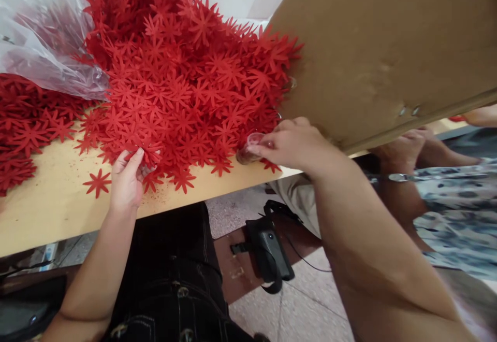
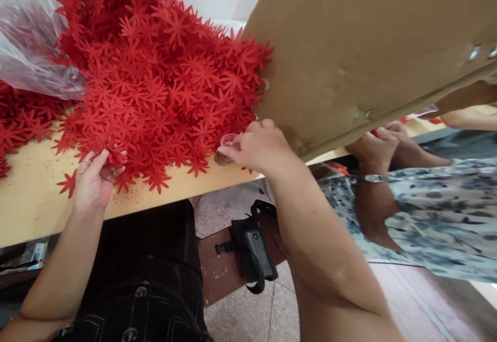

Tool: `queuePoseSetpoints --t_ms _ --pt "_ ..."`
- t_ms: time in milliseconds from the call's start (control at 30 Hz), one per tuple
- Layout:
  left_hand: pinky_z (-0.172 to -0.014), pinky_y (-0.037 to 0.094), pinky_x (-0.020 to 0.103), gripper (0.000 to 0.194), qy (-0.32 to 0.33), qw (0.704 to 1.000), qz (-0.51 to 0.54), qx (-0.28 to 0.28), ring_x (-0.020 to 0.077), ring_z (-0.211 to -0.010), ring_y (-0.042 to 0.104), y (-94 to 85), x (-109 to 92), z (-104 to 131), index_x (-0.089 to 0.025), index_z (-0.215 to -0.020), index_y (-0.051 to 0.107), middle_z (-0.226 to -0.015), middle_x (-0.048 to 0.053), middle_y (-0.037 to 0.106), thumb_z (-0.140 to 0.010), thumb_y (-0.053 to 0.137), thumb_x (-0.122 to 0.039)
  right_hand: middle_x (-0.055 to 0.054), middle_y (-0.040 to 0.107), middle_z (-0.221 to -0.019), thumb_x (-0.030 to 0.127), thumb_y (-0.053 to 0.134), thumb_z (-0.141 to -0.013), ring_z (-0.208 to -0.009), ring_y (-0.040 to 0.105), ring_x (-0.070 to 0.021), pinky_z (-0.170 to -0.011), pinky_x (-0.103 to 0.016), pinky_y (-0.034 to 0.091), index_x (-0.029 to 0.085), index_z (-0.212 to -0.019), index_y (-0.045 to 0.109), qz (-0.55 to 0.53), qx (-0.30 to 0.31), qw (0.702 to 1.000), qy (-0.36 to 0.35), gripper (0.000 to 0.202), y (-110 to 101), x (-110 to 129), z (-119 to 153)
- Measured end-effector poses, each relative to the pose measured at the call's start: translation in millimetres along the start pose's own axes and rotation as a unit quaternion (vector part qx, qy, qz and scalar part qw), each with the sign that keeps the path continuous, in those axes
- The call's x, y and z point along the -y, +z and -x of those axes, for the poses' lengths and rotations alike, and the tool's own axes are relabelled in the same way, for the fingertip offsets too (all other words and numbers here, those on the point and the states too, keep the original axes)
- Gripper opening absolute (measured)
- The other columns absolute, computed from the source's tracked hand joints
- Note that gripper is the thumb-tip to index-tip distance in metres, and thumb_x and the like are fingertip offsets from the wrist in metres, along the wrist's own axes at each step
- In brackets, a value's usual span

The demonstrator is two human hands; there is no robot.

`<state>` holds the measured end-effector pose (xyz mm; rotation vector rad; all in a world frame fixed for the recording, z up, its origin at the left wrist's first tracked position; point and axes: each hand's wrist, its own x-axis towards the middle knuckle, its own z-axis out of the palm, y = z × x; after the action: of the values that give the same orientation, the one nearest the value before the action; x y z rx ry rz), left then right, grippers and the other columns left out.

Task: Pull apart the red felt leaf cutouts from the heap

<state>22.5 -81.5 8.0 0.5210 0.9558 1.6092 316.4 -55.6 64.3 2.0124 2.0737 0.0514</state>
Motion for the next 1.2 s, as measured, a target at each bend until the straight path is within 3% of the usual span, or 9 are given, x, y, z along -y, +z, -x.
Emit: queuePoseSetpoints --t_ms 100,233,400,533,633,733,900,1100,1200 --pt "-0.063 0.055 0.024 0.023 0.002 1.000 -0.010 0.013 0.0081 -0.054 0.063 2.6 1.9 2.4 -0.017 -0.070 0.058 -0.061 -0.007 0.065 -0.057 0.075 -0.025 -0.019 0.054 -0.106 0.074 0.046 -0.063 -0.107 0.043 -0.0364 -0.086 -0.050 0.034 0.015 -0.088 0.069 0.024 0.031 0.999 0.006 0.068 13.3 19.2 -3.3" --pt "-0.065 0.055 0.025 0.021 0.007 0.999 -0.029 0.022 0.0073 -0.055 0.061 2.2 2.0 6.4 -0.018 -0.071 0.060 -0.064 -0.006 0.065 -0.059 0.075 -0.027 -0.018 0.056 -0.098 0.070 0.063 -0.050 -0.104 0.044 -0.0373 -0.085 -0.055 0.033 0.015 -0.073 0.068 -0.007 0.010 1.000 0.004 0.059 23.4 19.7 -11.5" --pt "-0.063 0.053 0.023 0.023 -0.004 0.999 -0.045 0.020 0.0055 -0.053 0.057 0.4 4.7 7.2 -0.018 -0.074 0.063 -0.063 -0.006 0.064 -0.058 0.075 -0.029 -0.013 0.059 -0.081 0.053 0.063 -0.064 -0.093 0.052 -0.0321 -0.082 -0.052 0.040 0.020 -0.079 0.069 -0.082 -0.041 0.995 -0.037 0.036 -0.9 9.3 6.4" --pt "-0.066 0.052 0.024 0.023 -0.037 0.998 -0.047 0.036 0.0055 -0.057 0.057 5.3 13.9 7.2 -0.018 -0.076 0.063 -0.065 -0.006 0.064 -0.059 0.074 -0.030 -0.010 0.062 -0.093 0.049 0.054 -0.074 -0.080 0.058 -0.0208 -0.075 -0.041 0.049 0.018 -0.105 0.062 -0.347 -0.181 0.913 -0.117 0.044 -12.4 54.2 21.4" --pt "-0.074 0.051 0.026 0.022 -0.063 0.992 -0.058 0.090 0.0086 -0.068 0.061 8.9 19.2 10.2 -0.017 -0.078 0.064 -0.072 -0.003 0.066 -0.063 0.071 -0.032 -0.012 0.060 -0.106 0.046 0.065 -0.065 -0.091 0.060 -0.0210 -0.083 -0.039 0.050 0.015 -0.116 0.054 -0.453 -0.179 0.852 -0.194 0.060 -4.0 110.5 17.5" --pt "-0.077 0.050 0.029 0.019 -0.088 0.990 -0.042 0.100 0.0113 -0.072 0.062 6.9 19.3 13.8 -0.017 -0.076 0.061 -0.074 -0.002 0.066 -0.068 0.067 -0.034 -0.009 0.064 -0.100 0.030 0.062 -0.070 -0.091 0.062 -0.0194 -0.087 -0.038 0.050 0.016 -0.107 0.056 -0.503 -0.141 0.827 -0.208 0.041 9.2 151.6 7.9" --pt "-0.075 0.047 0.026 0.012 -0.094 0.994 -0.030 0.054 0.0083 -0.068 0.059 -3.3 15.1 15.5 -0.017 -0.076 0.061 -0.071 -0.003 0.063 -0.069 0.066 -0.025 -0.007 0.066 -0.097 0.030 0.051 -0.079 -0.084 0.063 -0.0172 -0.081 -0.037 0.052 0.020 -0.103 0.057 -0.592 -0.124 0.776 -0.178 0.027 25.1 169.8 -1.3" --pt "-0.065 0.042 0.020 0.004 -0.082 0.992 -0.046 0.083 0.0050 -0.058 0.051 -5.7 14.6 13.0 -0.015 -0.069 0.061 -0.060 -0.005 0.056 -0.069 0.064 -0.018 -0.011 0.052 -0.112 0.031 0.058 -0.073 -0.100 0.055 -0.0214 -0.087 -0.042 0.049 0.022 -0.115 0.052 -0.538 -0.276 0.782 -0.153 0.043 30.2 170.1 4.2" --pt "-0.068 0.043 0.022 0.004 -0.081 0.993 -0.040 0.078 0.0055 -0.058 0.051 -4.5 13.8 12.1 -0.016 -0.069 0.060 -0.060 -0.005 0.057 -0.069 0.063 -0.017 -0.009 0.050 -0.109 0.031 0.060 -0.073 -0.109 0.048 -0.0245 -0.094 -0.046 0.044 0.026 -0.106 0.058 -0.457 -0.332 0.807 -0.173 0.033 29.1 171.1 11.8"
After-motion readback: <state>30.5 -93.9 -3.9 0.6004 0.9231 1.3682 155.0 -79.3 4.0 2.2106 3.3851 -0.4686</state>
